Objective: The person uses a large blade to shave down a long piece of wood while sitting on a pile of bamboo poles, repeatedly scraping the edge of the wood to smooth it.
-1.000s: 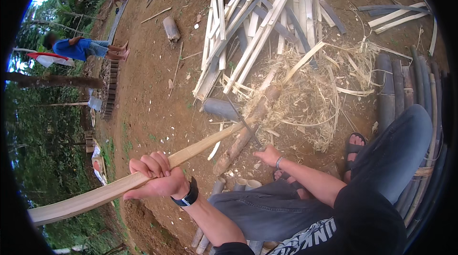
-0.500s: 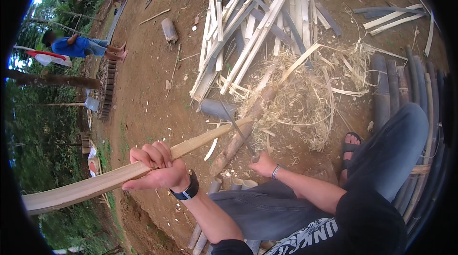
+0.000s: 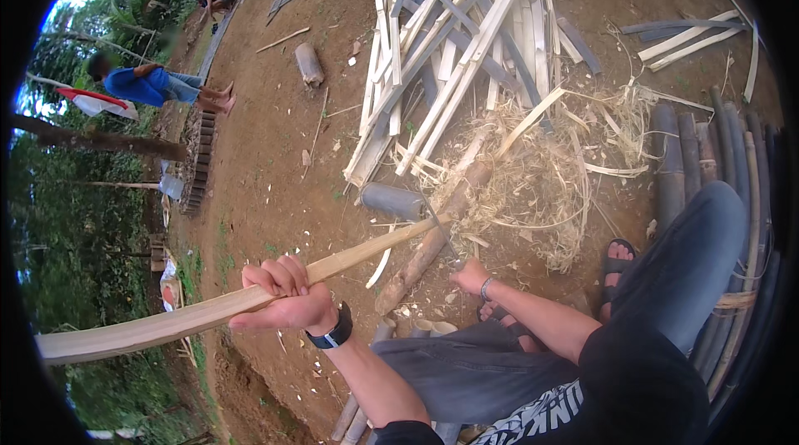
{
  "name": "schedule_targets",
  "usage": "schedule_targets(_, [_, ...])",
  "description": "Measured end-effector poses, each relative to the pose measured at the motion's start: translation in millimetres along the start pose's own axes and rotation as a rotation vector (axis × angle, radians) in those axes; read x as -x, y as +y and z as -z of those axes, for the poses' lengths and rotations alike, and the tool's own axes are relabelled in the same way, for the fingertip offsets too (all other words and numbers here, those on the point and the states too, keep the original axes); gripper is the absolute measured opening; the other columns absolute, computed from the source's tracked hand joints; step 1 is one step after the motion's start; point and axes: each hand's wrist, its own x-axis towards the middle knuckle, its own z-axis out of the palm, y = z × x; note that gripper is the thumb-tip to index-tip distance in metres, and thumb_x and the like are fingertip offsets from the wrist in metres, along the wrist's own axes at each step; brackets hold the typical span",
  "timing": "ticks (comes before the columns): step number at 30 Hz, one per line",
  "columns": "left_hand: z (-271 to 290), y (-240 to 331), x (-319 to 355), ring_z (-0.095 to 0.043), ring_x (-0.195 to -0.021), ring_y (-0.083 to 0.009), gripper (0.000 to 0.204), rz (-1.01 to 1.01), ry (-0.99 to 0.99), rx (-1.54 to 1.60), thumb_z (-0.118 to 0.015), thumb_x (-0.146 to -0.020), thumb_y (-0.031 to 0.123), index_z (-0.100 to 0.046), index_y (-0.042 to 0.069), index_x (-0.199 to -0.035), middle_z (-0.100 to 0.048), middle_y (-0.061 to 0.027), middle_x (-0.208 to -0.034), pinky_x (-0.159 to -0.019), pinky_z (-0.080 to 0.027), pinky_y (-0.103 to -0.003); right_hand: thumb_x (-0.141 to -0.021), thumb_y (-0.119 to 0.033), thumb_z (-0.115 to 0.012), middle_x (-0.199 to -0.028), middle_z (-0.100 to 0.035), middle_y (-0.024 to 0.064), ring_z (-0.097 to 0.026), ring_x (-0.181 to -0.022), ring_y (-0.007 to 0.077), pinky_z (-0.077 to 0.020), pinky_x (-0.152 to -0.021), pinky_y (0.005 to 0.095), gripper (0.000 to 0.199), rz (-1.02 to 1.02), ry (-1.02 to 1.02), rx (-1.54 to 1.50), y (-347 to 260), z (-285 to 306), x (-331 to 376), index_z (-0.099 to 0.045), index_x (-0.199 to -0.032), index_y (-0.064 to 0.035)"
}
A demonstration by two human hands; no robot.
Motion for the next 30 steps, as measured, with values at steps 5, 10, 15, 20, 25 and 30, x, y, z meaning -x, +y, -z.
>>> schedule_targets(5, [2.0,0.9,-3.2,-0.016,-0.035,-0.0063,0.068,0.011,-0.034,0.020,-0.026,-0.081,0.081,-0.025,0.015,-0.063,-0.021,0.0040,-0.043,-0.034,-0.014,-0.021,-0.072,-0.018,-0.065,-0.054,-0.059,0.0115,-0.055,-0.044,0.0180,-0.0438,-0.044,0.0349,0.025,0.334,-0.061,-0.156,-45.9,-8.6,48.4,-0.058,-0.061,0.0041])
schedule_targets(10, [3.4,1.8,-2.9,-0.016,-0.036,-0.0066,0.069,0.024,-0.046,0.032,-0.027,-0.080,0.081,-0.025,0.015,-0.062,-0.021,0.0040,-0.043,-0.035,-0.014,-0.021,-0.073,-0.015,-0.066,-0.055,-0.058,0.0087,-0.054,-0.045,0.0131,-0.0433,-0.045,0.0302,0.020,0.497,-0.060,0.004,-82.8,-23.2,96.3,-0.060,-0.066,0.0023])
schedule_targets(15, [-7.1,2.8,2.2,-0.017,-0.036,-0.0065,0.069,0.025,-0.033,0.035,-0.027,-0.080,0.082,-0.025,0.015,-0.061,-0.022,0.0039,-0.043,-0.035,-0.014,-0.021,-0.075,-0.013,-0.064,-0.052,-0.056,0.0059,-0.052,-0.043,0.0123,-0.0422,-0.040,0.0299,0.018,0.092,-0.083,-0.105,-22.7,-13.2,51.2,-0.057,-0.062,-0.0014])
schedule_targets(20, [-10.9,1.2,1.1,-0.017,-0.036,-0.0064,0.070,0.038,-0.031,0.021,-0.027,-0.079,0.083,-0.026,0.014,-0.062,-0.022,0.0039,-0.043,-0.035,-0.014,-0.021,-0.075,-0.011,-0.063,-0.054,-0.055,0.0046,-0.050,-0.042,0.0120,-0.0406,-0.040,0.0290,0.018,0.291,-0.100,-0.118,-44.8,-28.1,80.2,-0.054,-0.062,-0.0031])
schedule_targets(25, [-10.3,1.8,5.0,-0.017,-0.036,-0.0064,0.070,0.042,-0.049,0.025,-0.028,-0.079,0.083,-0.027,0.014,-0.062,-0.022,0.0042,-0.043,-0.035,-0.014,-0.021,-0.071,-0.012,-0.066,-0.055,-0.055,0.0065,-0.051,-0.043,0.0140,-0.0420,-0.046,0.0317,0.018,0.041,-0.093,-0.329,-9.3,-19.1,57.1,-0.055,-0.062,-0.0012])
schedule_targets(30, [-8.3,-2.1,-2.1,-0.017,-0.036,-0.0064,0.070,0.039,-0.012,0.025,-0.028,-0.079,0.082,-0.027,0.014,-0.062,-0.023,0.0042,-0.043,-0.035,-0.014,-0.021,-0.071,-0.014,-0.067,-0.051,-0.054,0.0046,-0.050,-0.041,0.0149,-0.0414,-0.041,0.0320,0.021,0.308,-0.043,-0.142,-19.8,-41.6,84.3,-0.054,-0.059,-0.0012])
